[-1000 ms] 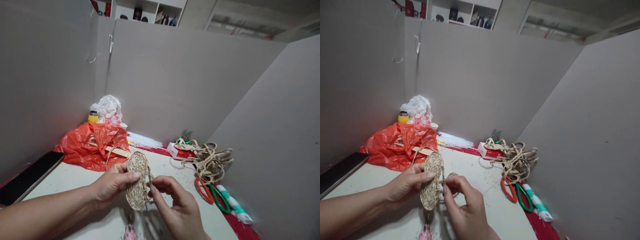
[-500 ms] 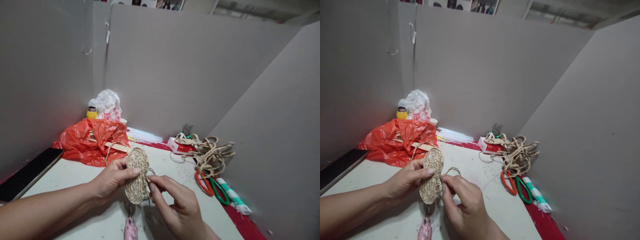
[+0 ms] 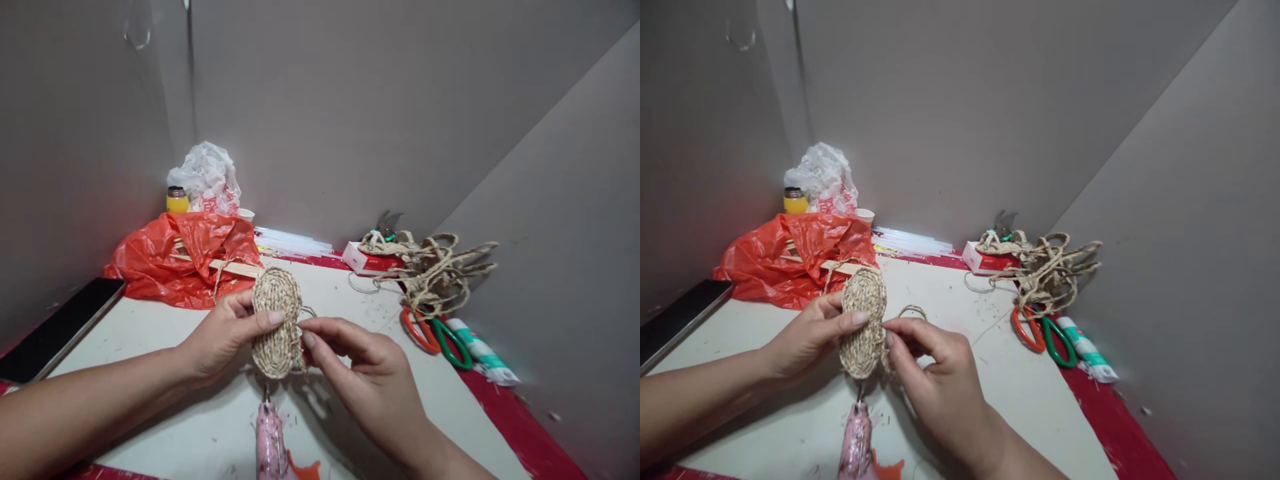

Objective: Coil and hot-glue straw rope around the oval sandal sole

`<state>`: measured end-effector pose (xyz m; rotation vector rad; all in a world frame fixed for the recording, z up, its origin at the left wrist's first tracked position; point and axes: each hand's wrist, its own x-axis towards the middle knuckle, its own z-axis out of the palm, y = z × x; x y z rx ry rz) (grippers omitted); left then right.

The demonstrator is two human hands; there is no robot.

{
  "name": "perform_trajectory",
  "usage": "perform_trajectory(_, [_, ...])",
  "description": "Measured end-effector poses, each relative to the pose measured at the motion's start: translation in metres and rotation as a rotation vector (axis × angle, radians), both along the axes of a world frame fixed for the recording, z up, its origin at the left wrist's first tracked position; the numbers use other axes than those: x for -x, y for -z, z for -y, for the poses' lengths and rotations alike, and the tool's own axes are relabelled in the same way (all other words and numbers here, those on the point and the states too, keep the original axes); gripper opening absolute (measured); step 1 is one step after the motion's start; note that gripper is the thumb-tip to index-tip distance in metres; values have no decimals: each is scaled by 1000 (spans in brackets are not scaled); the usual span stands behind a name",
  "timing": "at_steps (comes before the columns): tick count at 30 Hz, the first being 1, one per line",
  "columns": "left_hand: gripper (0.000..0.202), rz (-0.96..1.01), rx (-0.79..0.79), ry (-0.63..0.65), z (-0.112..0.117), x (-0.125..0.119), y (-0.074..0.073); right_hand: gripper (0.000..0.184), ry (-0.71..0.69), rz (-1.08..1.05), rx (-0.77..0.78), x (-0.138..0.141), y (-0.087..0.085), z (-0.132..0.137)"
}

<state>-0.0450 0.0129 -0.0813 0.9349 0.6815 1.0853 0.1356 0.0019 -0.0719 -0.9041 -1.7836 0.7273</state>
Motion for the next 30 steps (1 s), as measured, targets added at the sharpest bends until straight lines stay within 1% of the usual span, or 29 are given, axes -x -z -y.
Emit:
perform_trajectory(3, [16,-17,7,-14,2,-2,0,4,-41,-69,177,0,1,-3])
perform_trajectory(6, [15,-23,5,-13,4,-3,1,8,-77,-148,362,-1,0,-5])
perform_trajectory(8, [15,-38,1,-11,6,-3,1,12,-94,-181,435,-1,-1,-5])
perform_trajectory(10, [15,-49,-2,-4,6,-2,2,13,-106,-203,468,-1,-2,-4])
perform_trajectory(13, [16,-56,-10,10,7,-2,3,11,-108,-208,462,-2,-1,-4])
perform_trajectory(19, [16,-93,-25,-24,5,-3,3,8,-86,-179,379,-3,2,-5])
perform_trajectory(24, [18,-97,-11,-9,6,-3,3,9,-94,-129,338,-4,6,-5])
perform_trajectory(28, [17,-94,-16,-27,8,-3,4,9,-59,-76,264,-4,7,-4])
perform_trajectory(30, [15,-91,-12,-43,9,-4,4,9,-33,-79,256,-2,7,-3])
